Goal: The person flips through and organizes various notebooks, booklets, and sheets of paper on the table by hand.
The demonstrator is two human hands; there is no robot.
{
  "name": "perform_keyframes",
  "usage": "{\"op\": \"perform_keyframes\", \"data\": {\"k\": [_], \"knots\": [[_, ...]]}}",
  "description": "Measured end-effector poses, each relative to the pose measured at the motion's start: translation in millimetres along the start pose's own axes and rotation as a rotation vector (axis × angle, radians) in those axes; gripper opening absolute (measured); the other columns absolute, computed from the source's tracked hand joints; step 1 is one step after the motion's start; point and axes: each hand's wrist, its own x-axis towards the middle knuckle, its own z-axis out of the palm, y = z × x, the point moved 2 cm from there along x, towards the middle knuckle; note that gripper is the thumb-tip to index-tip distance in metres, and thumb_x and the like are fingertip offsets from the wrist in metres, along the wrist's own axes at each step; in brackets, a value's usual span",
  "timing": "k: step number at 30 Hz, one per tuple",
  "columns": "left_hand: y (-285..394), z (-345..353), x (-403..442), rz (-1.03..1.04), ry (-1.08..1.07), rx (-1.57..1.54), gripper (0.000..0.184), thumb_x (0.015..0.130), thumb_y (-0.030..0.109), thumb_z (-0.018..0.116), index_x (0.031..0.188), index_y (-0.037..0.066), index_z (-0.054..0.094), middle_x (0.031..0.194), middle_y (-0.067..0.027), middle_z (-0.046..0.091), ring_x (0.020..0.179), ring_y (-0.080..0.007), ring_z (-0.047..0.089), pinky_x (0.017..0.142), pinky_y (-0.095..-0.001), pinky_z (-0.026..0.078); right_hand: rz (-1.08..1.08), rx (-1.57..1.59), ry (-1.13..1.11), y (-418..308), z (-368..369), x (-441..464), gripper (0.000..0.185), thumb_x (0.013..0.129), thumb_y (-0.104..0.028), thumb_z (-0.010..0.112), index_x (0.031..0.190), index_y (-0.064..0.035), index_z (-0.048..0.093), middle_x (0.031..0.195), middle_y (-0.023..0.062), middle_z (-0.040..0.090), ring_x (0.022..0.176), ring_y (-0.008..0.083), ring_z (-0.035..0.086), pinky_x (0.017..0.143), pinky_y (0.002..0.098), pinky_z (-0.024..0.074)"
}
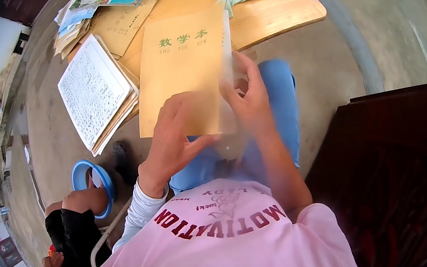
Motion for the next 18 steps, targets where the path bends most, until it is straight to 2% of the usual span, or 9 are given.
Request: {"op": "perform_keyframes", "data": {"k": [2, 3, 5, 6, 7, 11, 14, 17, 18], "knots": [[-7, 2, -2, -0.057, 0.027, 0.013, 0.029, 0.082, 0.013, 0.071, 0.107, 0.003, 0.061, 0.094, -0.0114, 0.061, 0.081, -0.0233, 0.058, 0.075, -0.0305, 0.048, -0.009, 0.017, -0.020, -4, 0, 2, 0.058, 0.091, -0.013, 0.062, 0.140, 0.0000, 0.035, 0.124, 0.0116, 0.051, 0.094, 0.0113, 0.056, 0.079, 0.0246, 0.0472], [-4, -7, 3, -0.027, 0.011, 0.051, 0.017, 0.086, 0.011, 0.068, 0.099, 0.001, 0.061, 0.083, -0.0057, 0.059, 0.070, -0.0160, 0.053, 0.067, -0.0263, 0.045, -0.008, 0.052, -0.017, -4, 2, 2, 0.058, 0.091, -0.016, 0.062, 0.140, -0.0001, 0.035, 0.122, 0.0119, 0.052, 0.094, 0.0112, 0.055, 0.079, 0.0233, 0.0464], [-22, -15, -5, -0.265, 0.149, -0.173, 0.015, 0.083, 0.010, 0.068, 0.090, 0.000, 0.060, 0.077, -0.0058, 0.057, 0.067, -0.0156, 0.053, 0.064, -0.0270, 0.045, 0.019, 0.111, -0.021, -3, 3, 0, 0.061, 0.092, -0.018, 0.062, 0.143, -0.0006, 0.033, 0.123, 0.0133, 0.054, 0.096, 0.0124, 0.055, 0.080, 0.0235, 0.0456], [-27, -17, -7, -0.386, 0.217, -0.287, 0.015, 0.081, 0.010, 0.068, 0.085, -0.001, 0.059, 0.073, -0.0059, 0.057, 0.065, -0.0153, 0.053, 0.062, -0.0273, 0.045, 0.033, 0.092, -0.010, -2, 3, 0, 0.061, 0.092, -0.017, 0.060, 0.144, -0.0010, 0.032, 0.122, 0.0125, 0.055, 0.093, 0.0108, 0.054, 0.077, 0.0220, 0.0449], [-26, -19, -8, -0.413, 0.308, -0.508, 0.014, 0.084, 0.009, 0.067, 0.082, 0.000, 0.057, 0.069, 0.0000, 0.050, 0.062, -0.0086, 0.045, 0.061, -0.0238, 0.041, 0.048, 0.074, -0.001, 0, 3, -2, 0.061, 0.092, -0.015, 0.059, 0.145, -0.0014, 0.031, 0.122, 0.0117, 0.056, 0.091, 0.0093, 0.054, 0.074, 0.0206, 0.0443], [-35, -31, -14, -0.472, 0.317, -0.598, 0.014, 0.087, 0.012, 0.068, 0.084, 0.002, 0.058, 0.072, 0.0040, 0.052, 0.064, -0.0044, 0.045, 0.059, -0.0208, 0.039, 0.180, 0.098, 0.001, 4, 3, -6, 0.061, 0.092, -0.009, 0.053, 0.147, -0.0021, 0.026, 0.117, 0.0071, 0.061, 0.077, 0.0020, 0.051, 0.058, 0.0158, 0.0364], [-42, -34, -22, -0.446, 0.315, -0.671, 0.014, 0.090, 0.017, 0.066, 0.089, 0.004, 0.060, 0.073, 0.0048, 0.055, 0.061, -0.0023, 0.045, 0.054, -0.0176, 0.036, 0.202, 0.106, -0.035, 10, 2, -8, 0.061, 0.093, -0.007, 0.051, 0.147, -0.0012, 0.025, 0.115, 0.0046, 0.062, 0.070, -0.0003, 0.047, 0.053, 0.0156, 0.0302], [-31, -53, -23, -0.632, 0.554, -0.862, 0.027, 0.096, 0.030, 0.057, 0.095, 0.004, 0.063, 0.074, 0.0034, 0.060, 0.057, -0.0015, 0.048, 0.050, -0.0167, 0.037, 0.221, 0.087, -0.047, 19, -1, -10, 0.057, 0.093, -0.007, 0.050, 0.146, 0.0000, 0.028, 0.113, 0.0040, 0.063, 0.069, 0.0000, 0.046, 0.052, 0.0160, 0.0304], [-41, -62, -27, -0.578, 0.565, -0.847, 0.039, 0.099, 0.040, 0.050, 0.100, 0.003, 0.065, 0.077, 0.0009, 0.064, 0.057, -0.0019, 0.051, 0.049, -0.0163, 0.039, 0.228, 0.075, -0.054, 23, -2, -10, 0.055, 0.094, -0.007, 0.050, 0.145, 0.0004, 0.030, 0.111, 0.0039, 0.063, 0.069, 0.0003, 0.047, 0.052, 0.0162, 0.0316]]}}
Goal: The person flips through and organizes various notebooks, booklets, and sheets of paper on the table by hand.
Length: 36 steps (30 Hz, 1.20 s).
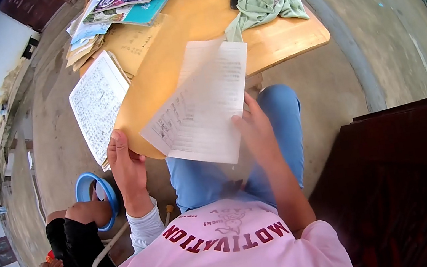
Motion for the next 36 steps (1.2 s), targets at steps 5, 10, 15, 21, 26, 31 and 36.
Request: {"op": "perform_keyframes", "data": {"k": [5, 10, 15, 21, 26, 31, 36], "knots": [[16, -64, 20, 0.063, 0.310, -0.086, 0.029, 0.096, 0.033, 0.057, 0.100, 0.005, 0.063, 0.078, 0.0007, 0.061, 0.062, -0.0048, 0.051, 0.053, -0.0178, 0.041, 0.095, 0.039, -0.027, 20, -7, 8, 0.043, 0.096, -0.009, 0.051, 0.137, 0.0015, 0.043, 0.101, 0.0031, 0.064, 0.076, 0.0026, 0.056, 0.057, 0.0175, 0.0438], [4, -108, 27, 0.342, 0.635, 0.609, 0.025, 0.092, 0.018, 0.061, 0.108, 0.001, 0.055, 0.096, -0.0042, 0.055, 0.078, -0.0113, 0.050, 0.060, -0.0220, 0.042, 0.037, 0.062, -0.096, 26, -7, -1, 0.032, 0.096, -0.011, 0.054, 0.125, 0.0020, 0.056, 0.093, 0.0025, 0.066, 0.071, 0.0024, 0.059, 0.057, 0.0163, 0.0454], [30, -39, -8, 0.712, 0.303, 0.843, 0.031, 0.084, 0.010, 0.069, 0.110, 0.000, 0.056, 0.102, -0.0088, 0.055, 0.084, -0.0162, 0.050, 0.074, -0.0302, 0.044, -0.032, -0.191, -0.018, 37, -15, 6, 0.029, 0.094, -0.008, 0.056, 0.120, 0.0031, 0.059, 0.091, 0.0028, 0.068, 0.068, 0.0021, 0.059, 0.057, 0.0155, 0.0451], [-1, 57, -30, 0.692, -0.607, 0.962, 0.036, 0.075, 0.020, 0.077, 0.107, 0.007, 0.067, 0.099, -0.0085, 0.061, 0.091, -0.0253, 0.056, 0.078, -0.0360, 0.046, -0.046, -0.049, 0.059, 8, -1, -1, 0.031, 0.080, 0.005, 0.053, 0.109, 0.0033, 0.064, 0.092, 0.0093, 0.069, 0.080, 0.0132, 0.062, 0.073, 0.0268, 0.0499], [-11, 58, -25, 0.603, -0.442, 0.785, 0.025, 0.078, 0.004, 0.068, 0.103, 0.007, 0.069, 0.092, -0.0066, 0.062, 0.082, -0.0246, 0.058, 0.068, -0.0335, 0.048, -0.001, 0.041, 0.037, -1, 4, -4, 0.019, 0.090, -0.012, 0.064, 0.106, -0.0008, 0.067, 0.081, -0.0016, 0.065, 0.060, -0.0001, 0.049, 0.051, 0.0158, 0.0364], [-3, 42, -15, 0.574, -0.315, 1.056, 0.021, 0.082, 0.002, 0.065, 0.103, 0.005, 0.067, 0.083, -0.0059, 0.063, 0.075, -0.0216, 0.059, 0.062, -0.0324, 0.047, 0.022, 0.103, -0.009, -6, 7, -1, 0.025, 0.090, -0.018, 0.067, 0.104, 0.0017, 0.066, 0.083, 0.0006, 0.066, 0.064, 0.0015, 0.052, 0.055, 0.0163, 0.0396], [-4, 16, -10, 0.176, -0.169, 0.629, 0.015, 0.084, 0.005, 0.065, 0.099, 0.001, 0.065, 0.088, -0.0070, 0.066, 0.075, -0.0175, 0.060, 0.068, -0.0277, 0.048, 0.026, 0.129, -0.041, -3, 4, -1, 0.028, 0.091, -0.017, 0.065, 0.110, 0.0040, 0.063, 0.097, 0.0061, 0.067, 0.083, 0.0075, 0.060, 0.074, 0.0205, 0.0482]]}}
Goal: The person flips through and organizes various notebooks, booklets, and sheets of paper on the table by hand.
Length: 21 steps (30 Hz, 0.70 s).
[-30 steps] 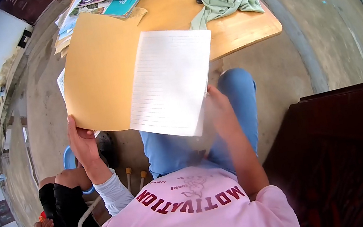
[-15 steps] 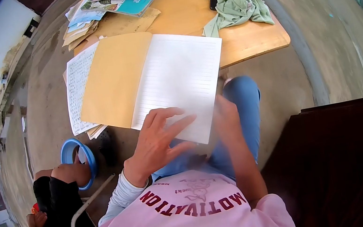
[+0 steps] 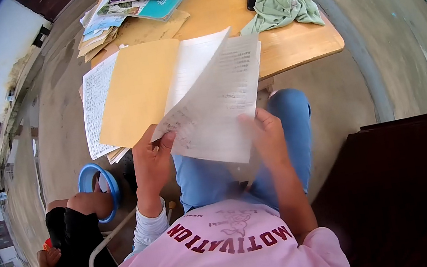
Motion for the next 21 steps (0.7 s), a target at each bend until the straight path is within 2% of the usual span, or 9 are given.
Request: {"op": "perform_keyframes", "data": {"k": [2, 3, 6, 12, 15, 17, 18, 19, 21], "knots": [[-10, 0, -3, -0.089, 0.058, -0.381, 0.018, 0.087, 0.005, 0.064, 0.103, -0.004, 0.063, 0.094, -0.0075, 0.067, 0.080, -0.0132, 0.060, 0.073, -0.0263, 0.048, 0.010, -0.021, 0.006, 3, -2, -2, 0.030, 0.091, -0.018, 0.065, 0.111, 0.0040, 0.063, 0.099, 0.0060, 0.067, 0.085, 0.0077, 0.060, 0.077, 0.0210, 0.0478], [-10, -5, -4, -0.093, -0.002, -0.338, 0.026, 0.088, 0.004, 0.064, 0.109, -0.010, 0.059, 0.100, -0.0097, 0.066, 0.088, -0.0130, 0.060, 0.079, -0.0269, 0.048, 0.011, -0.066, 0.020, 5, -4, 1, 0.030, 0.091, -0.018, 0.065, 0.112, 0.0040, 0.063, 0.099, 0.0060, 0.067, 0.085, 0.0076, 0.060, 0.077, 0.0210, 0.0478], [-13, -7, -5, -0.094, 0.036, -0.246, 0.031, 0.086, 0.003, 0.066, 0.113, -0.010, 0.057, 0.101, -0.0098, 0.066, 0.088, -0.0137, 0.060, 0.080, -0.0270, 0.048, 0.026, -0.123, 0.032, 7, -6, 0, 0.032, 0.091, -0.018, 0.065, 0.114, 0.0040, 0.062, 0.099, 0.0053, 0.067, 0.085, 0.0073, 0.060, 0.077, 0.0205, 0.0473], [-9, -6, -4, -0.127, 0.085, -0.323, 0.031, 0.085, 0.004, 0.068, 0.112, -0.008, 0.060, 0.096, -0.0084, 0.067, 0.089, -0.0137, 0.062, 0.079, -0.0260, 0.049, 0.034, -0.113, 0.005, 12, -10, 2, 0.032, 0.092, -0.018, 0.063, 0.115, 0.0040, 0.061, 0.101, 0.0046, 0.066, 0.087, 0.0067, 0.059, 0.078, 0.0201, 0.0468], [-18, -5, -4, -0.003, 0.041, -0.143, 0.029, 0.091, 0.011, 0.064, 0.113, -0.006, 0.059, 0.089, -0.0082, 0.067, 0.087, -0.0148, 0.063, 0.075, -0.0263, 0.050, -0.003, -0.153, 0.004, 16, -13, 5, 0.031, 0.092, -0.018, 0.062, 0.114, 0.0039, 0.061, 0.099, 0.0052, 0.066, 0.085, 0.0076, 0.058, 0.078, 0.0221, 0.0468], [-20, -4, -7, -0.175, -0.041, -0.241, 0.030, 0.095, 0.019, 0.058, 0.112, -0.005, 0.059, 0.085, -0.0082, 0.066, 0.082, -0.0146, 0.063, 0.070, -0.0258, 0.050, -0.039, -0.139, 0.022, 16, -9, 1, 0.029, 0.090, -0.018, 0.059, 0.110, 0.0039, 0.063, 0.092, 0.0072, 0.067, 0.080, 0.0095, 0.057, 0.074, 0.0263, 0.0473], [-20, -5, -8, -0.258, -0.078, -0.286, 0.032, 0.097, 0.023, 0.055, 0.111, -0.005, 0.059, 0.082, -0.0082, 0.066, 0.079, -0.0144, 0.063, 0.067, -0.0255, 0.050, -0.033, -0.135, 0.004, 17, -9, 1, 0.030, 0.091, -0.017, 0.060, 0.112, 0.0036, 0.062, 0.096, 0.0063, 0.066, 0.083, 0.0088, 0.058, 0.077, 0.0243, 0.0471], [-17, -2, -10, -0.203, -0.045, -0.276, 0.040, 0.101, 0.033, 0.044, 0.108, -0.004, 0.059, 0.080, -0.0080, 0.065, 0.070, -0.0131, 0.061, 0.059, -0.0251, 0.049, -0.025, -0.130, -0.015, 18, -11, 1, 0.031, 0.092, -0.017, 0.061, 0.115, 0.0033, 0.061, 0.100, 0.0053, 0.066, 0.087, 0.0082, 0.059, 0.079, 0.0223, 0.0469], [-11, 3, -9, -0.183, 0.045, -0.312, 0.041, 0.102, 0.035, 0.043, 0.106, -0.003, 0.059, 0.079, -0.0073, 0.064, 0.065, -0.0120, 0.060, 0.055, -0.0243, 0.047, -0.011, -0.118, -0.031, 18, -11, 5, 0.031, 0.094, -0.016, 0.061, 0.118, 0.0031, 0.060, 0.104, 0.0046, 0.065, 0.089, 0.0076, 0.059, 0.081, 0.0203, 0.0471]]}}
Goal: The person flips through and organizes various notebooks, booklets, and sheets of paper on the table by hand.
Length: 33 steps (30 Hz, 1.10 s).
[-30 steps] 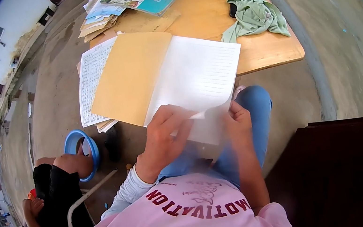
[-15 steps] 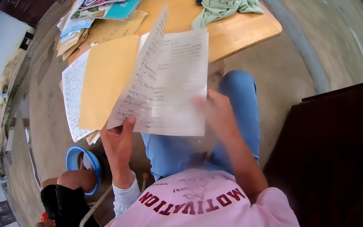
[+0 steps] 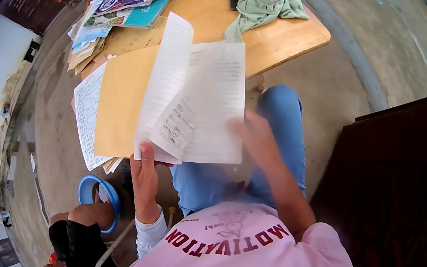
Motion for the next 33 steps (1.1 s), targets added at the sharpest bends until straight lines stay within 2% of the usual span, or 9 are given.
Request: {"op": "perform_keyframes", "data": {"k": [4, 7, 12, 16, 21, 23, 24, 26, 33], "knots": [[0, -25, 1, 0.073, 0.092, 0.100, 0.042, 0.102, 0.036, 0.041, 0.102, -0.001, 0.060, 0.077, -0.0054, 0.063, 0.058, -0.0100, 0.055, 0.049, -0.0229, 0.043, -0.010, 0.055, 0.052, 9, 1, 1, 0.027, 0.091, -0.008, 0.055, 0.115, 0.0047, 0.060, 0.100, 0.0080, 0.067, 0.087, 0.0108, 0.061, 0.078, 0.0241, 0.0484], [10, -60, 5, 0.023, 0.512, 0.056, 0.044, 0.097, 0.044, 0.050, 0.104, 0.000, 0.057, 0.075, -0.0033, 0.058, 0.055, -0.0072, 0.046, 0.048, -0.0205, 0.035, -0.058, -0.009, 0.081, 8, 1, 1, 0.027, 0.089, 0.001, 0.051, 0.113, 0.0060, 0.060, 0.099, 0.0101, 0.068, 0.089, 0.0132, 0.062, 0.079, 0.0260, 0.0490], [-2, -112, 19, 0.038, 0.496, 0.413, 0.037, 0.098, 0.029, 0.053, 0.120, -0.001, 0.053, 0.089, -0.0059, 0.060, 0.062, -0.0076, 0.048, 0.051, -0.0215, 0.038, -0.023, -0.071, 0.073, 16, -2, 7, 0.031, 0.093, -0.006, 0.057, 0.122, 0.0037, 0.057, 0.103, 0.0069, 0.067, 0.086, 0.0092, 0.063, 0.073, 0.0198, 0.0504], [5, -101, 11, 0.293, 0.812, 0.687, 0.038, 0.089, 0.012, 0.064, 0.124, 0.002, 0.053, 0.102, -0.0066, 0.053, 0.080, -0.0126, 0.051, 0.070, -0.0261, 0.044, 0.005, 0.112, 0.050, 8, 1, 5, 0.028, 0.092, -0.005, 0.057, 0.118, 0.0039, 0.059, 0.101, 0.0072, 0.067, 0.084, 0.0092, 0.063, 0.072, 0.0206, 0.0504], [31, -44, -6, 0.561, 0.334, 0.579, 0.019, 0.084, 0.009, 0.070, 0.098, 0.001, 0.062, 0.093, -0.0080, 0.062, 0.085, -0.0190, 0.057, 0.077, -0.0297, 0.046, 0.001, 0.124, 0.062, -4, 5, 1, 0.024, 0.089, -0.003, 0.059, 0.112, 0.0034, 0.062, 0.097, 0.0070, 0.069, 0.081, 0.0086, 0.063, 0.070, 0.0223, 0.0509], [34, -11, -13, 0.663, -0.005, 0.581, 0.029, 0.071, 0.012, 0.080, 0.095, 0.005, 0.066, 0.087, -0.0077, 0.062, 0.082, -0.0243, 0.057, 0.075, -0.0318, 0.045, -0.003, 0.166, 0.080, -11, 9, -2, 0.025, 0.089, -0.002, 0.059, 0.112, 0.0028, 0.062, 0.097, 0.0069, 0.069, 0.081, 0.0083, 0.063, 0.070, 0.0222, 0.0512], [29, 0, -16, 0.745, -0.161, 0.683, 0.034, 0.073, 0.025, 0.080, 0.097, 0.005, 0.066, 0.092, -0.0071, 0.061, 0.085, -0.0242, 0.056, 0.076, -0.0322, 0.045, -0.004, 0.191, 0.089, -12, 12, -3, 0.025, 0.088, -0.002, 0.059, 0.113, 0.0025, 0.062, 0.097, 0.0069, 0.069, 0.081, 0.0082, 0.063, 0.069, 0.0222, 0.0513], [24, 27, -21, 0.724, -0.334, 0.715, 0.035, 0.069, 0.026, 0.081, 0.099, 0.011, 0.069, 0.092, -0.0056, 0.061, 0.089, -0.0242, 0.053, 0.080, -0.0360, 0.042, -0.005, 0.176, 0.092, -6, 9, 0, 0.026, 0.088, -0.001, 0.058, 0.114, 0.0023, 0.062, 0.097, 0.0069, 0.069, 0.081, 0.0084, 0.063, 0.070, 0.0222, 0.0515], [-3, 48, -20, 0.664, -0.240, 0.631, 0.023, 0.074, 0.013, 0.075, 0.096, 0.010, 0.070, 0.088, -0.0056, 0.063, 0.083, -0.0261, 0.059, 0.073, -0.0352, 0.044, -0.034, 0.134, 0.071, 6, 2, 3, 0.025, 0.090, -0.001, 0.057, 0.114, 0.0029, 0.062, 0.099, 0.0059, 0.068, 0.086, 0.0076, 0.062, 0.075, 0.0205, 0.0493]]}}
